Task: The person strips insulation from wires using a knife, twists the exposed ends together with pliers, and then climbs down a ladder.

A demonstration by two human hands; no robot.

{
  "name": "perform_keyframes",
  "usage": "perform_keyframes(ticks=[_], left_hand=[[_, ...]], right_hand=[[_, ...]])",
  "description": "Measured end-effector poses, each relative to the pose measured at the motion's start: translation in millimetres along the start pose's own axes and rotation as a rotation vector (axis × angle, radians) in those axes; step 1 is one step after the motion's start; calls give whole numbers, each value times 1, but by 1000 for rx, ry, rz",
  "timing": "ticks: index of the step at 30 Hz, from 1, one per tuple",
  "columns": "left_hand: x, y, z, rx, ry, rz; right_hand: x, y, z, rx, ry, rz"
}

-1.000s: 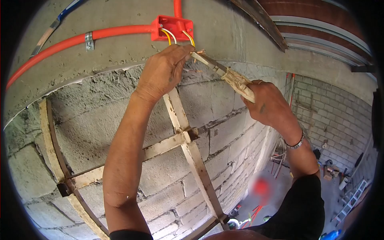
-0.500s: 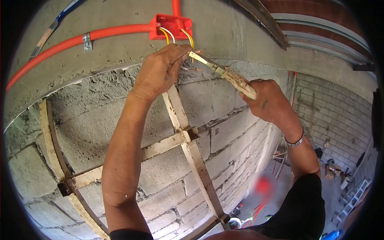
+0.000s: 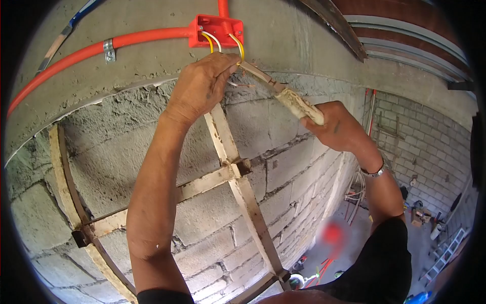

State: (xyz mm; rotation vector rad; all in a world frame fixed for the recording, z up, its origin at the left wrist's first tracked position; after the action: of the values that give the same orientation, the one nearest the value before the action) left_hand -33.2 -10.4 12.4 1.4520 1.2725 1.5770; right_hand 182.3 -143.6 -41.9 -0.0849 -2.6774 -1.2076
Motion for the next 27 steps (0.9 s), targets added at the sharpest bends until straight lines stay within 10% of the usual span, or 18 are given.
perform_keyframes(ticks=[6, 15, 19, 27], left_hand=[[2, -3, -1, 4, -74, -38], [1, -2, -10, 70, -152, -152], [6, -6, -9, 103, -227, -348], [3, -5, 1, 32, -124, -162]], right_hand=[[-30, 1, 51, 610, 1226, -27], [70, -34, 164, 1483, 2638, -688], [92, -47, 159, 1552, 2791, -679], [-10, -98, 134, 841, 1866, -181]])
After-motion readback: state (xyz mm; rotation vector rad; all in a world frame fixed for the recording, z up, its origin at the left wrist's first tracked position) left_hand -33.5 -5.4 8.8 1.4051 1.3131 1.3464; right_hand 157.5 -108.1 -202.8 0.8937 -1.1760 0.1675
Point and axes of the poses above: each hand's wrist, its own y-axis towards the middle knuckle, its own z-axis out of the palm, x = y × z, the point moved 4 cm from there along y, towards the middle knuckle, and after that the axes turned 10 degrees about -x, right-handed, at the moved point
